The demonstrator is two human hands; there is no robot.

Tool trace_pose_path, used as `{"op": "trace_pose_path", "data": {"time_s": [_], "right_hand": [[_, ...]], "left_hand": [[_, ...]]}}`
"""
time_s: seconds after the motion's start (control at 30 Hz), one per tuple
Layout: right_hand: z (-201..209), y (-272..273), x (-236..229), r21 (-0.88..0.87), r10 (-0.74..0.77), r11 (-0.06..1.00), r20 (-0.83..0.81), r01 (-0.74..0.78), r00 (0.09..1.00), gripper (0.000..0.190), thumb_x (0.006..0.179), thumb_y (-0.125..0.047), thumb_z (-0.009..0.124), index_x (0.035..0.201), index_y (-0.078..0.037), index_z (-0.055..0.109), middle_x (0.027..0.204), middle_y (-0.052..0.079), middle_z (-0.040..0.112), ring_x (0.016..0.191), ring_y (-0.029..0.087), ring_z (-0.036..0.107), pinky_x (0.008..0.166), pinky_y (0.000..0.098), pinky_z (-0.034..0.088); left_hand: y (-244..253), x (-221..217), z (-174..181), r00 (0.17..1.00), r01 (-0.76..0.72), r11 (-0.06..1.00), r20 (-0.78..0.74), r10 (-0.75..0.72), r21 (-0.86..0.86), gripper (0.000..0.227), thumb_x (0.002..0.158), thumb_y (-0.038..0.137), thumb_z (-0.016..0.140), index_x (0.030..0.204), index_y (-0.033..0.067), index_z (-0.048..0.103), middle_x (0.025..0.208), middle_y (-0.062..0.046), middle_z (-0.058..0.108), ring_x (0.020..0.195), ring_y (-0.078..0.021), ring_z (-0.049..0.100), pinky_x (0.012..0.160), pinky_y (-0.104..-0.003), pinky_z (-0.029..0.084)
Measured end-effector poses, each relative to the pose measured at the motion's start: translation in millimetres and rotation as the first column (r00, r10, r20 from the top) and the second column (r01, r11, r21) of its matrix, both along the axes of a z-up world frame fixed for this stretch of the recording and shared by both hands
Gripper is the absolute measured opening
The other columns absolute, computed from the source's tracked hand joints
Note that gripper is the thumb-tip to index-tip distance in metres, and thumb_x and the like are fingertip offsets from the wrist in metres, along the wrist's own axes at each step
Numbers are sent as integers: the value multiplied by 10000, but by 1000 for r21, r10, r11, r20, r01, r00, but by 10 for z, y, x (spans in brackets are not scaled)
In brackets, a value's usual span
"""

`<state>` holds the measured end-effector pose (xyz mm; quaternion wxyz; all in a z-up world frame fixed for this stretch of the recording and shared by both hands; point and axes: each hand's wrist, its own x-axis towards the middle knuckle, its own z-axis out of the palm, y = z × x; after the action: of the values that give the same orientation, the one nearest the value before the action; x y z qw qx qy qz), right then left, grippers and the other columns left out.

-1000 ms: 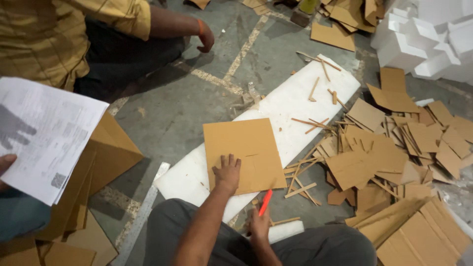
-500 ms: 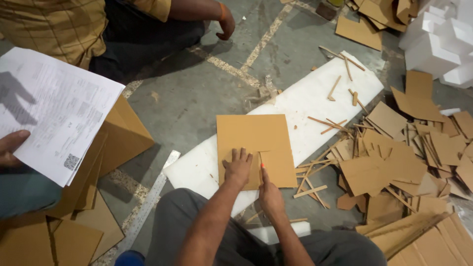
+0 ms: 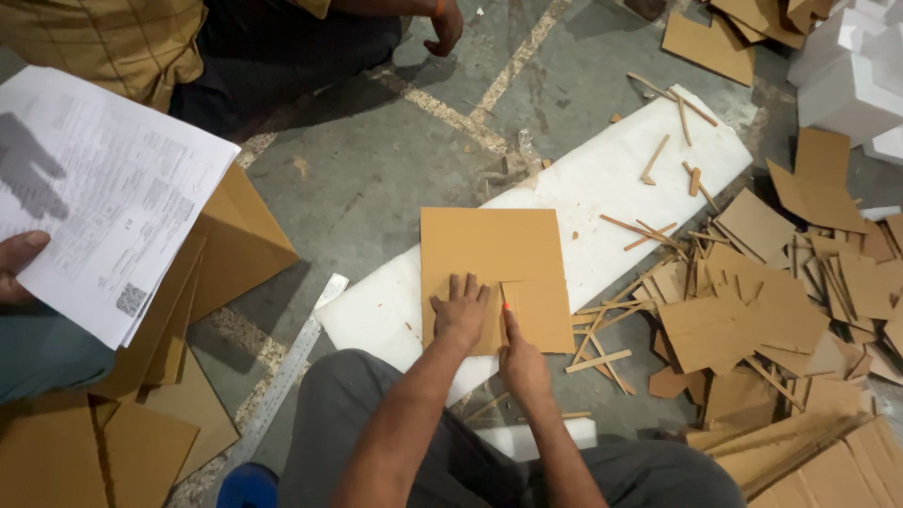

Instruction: The person sits on the floor and uses a utility knife to cut rectangular pieces of cardboard on a white foam board. They repeatedly pick up sheets, cut them into smaller pieces, and place the cut pieces aside.

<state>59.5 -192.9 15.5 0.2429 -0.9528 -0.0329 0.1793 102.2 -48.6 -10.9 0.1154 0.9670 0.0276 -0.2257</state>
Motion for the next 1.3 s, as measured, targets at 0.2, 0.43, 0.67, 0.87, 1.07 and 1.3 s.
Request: {"op": "trace_pose_path", "data": {"time_s": [0.2,0.43,0.67,0.87,1.07,1.3], "right_hand": [[21,-29,56,20,30,999,64,-31,998,729,854,-36,520,1547,-231,409,1048,316,691,939,492,675,842,576,525],[52,-59,61,-18,17,1000,1,-17,1000,737,848,-18,518,1539,-250,410,1135,299,681,1006,492,662,875,570,516],[99,-135,-72,10,34,999,-10,-34,999,805,782,-57,643,1525,-250,398,1073,311,685,983,492,665,834,560,525],[-23,-248,-227,-77,71,994,-57,-75,996,757,879,-125,621,1565,-257,331,928,323,695,892,522,661,806,604,499],[-50,-341,-401,-123,91,987,-83,-100,992,826,828,-53,579,1576,-262,297,915,309,703,881,510,671,808,605,503],[-16,-428,-687,-104,74,991,-104,-85,992,818,837,-82,601,1569,-268,286,945,310,701,911,515,660,817,615,490]], "left_hand": [[-18,0,-114,998,-26,1000,49,27,-9,573,1010,198,502,1563,234,356,1684,-60,193,1542,-359,159,1043,-751,365],[-28,-1,-163,997,-31,999,67,33,-36,559,1020,194,492,1562,223,359,1681,-71,196,1534,-376,166,1026,-764,368],[-53,29,-255,999,-39,999,37,40,-23,571,1025,216,472,1578,247,328,1696,-57,156,1543,-378,135,1035,-765,353],[-76,35,-324,999,-33,999,28,33,0,585,1031,212,468,1591,258,306,1704,-48,136,1546,-373,134,1041,-767,348],[-88,29,-350,999,-19,999,48,17,42,621,1015,188,492,1594,261,281,1701,-39,123,1543,-375,123,1039,-762,351],[-100,28,-399,999,-4,998,40,1,56,637,1011,196,501,1604,256,276,1710,-44,115,1547,-378,127,1024,-755,373]]}}
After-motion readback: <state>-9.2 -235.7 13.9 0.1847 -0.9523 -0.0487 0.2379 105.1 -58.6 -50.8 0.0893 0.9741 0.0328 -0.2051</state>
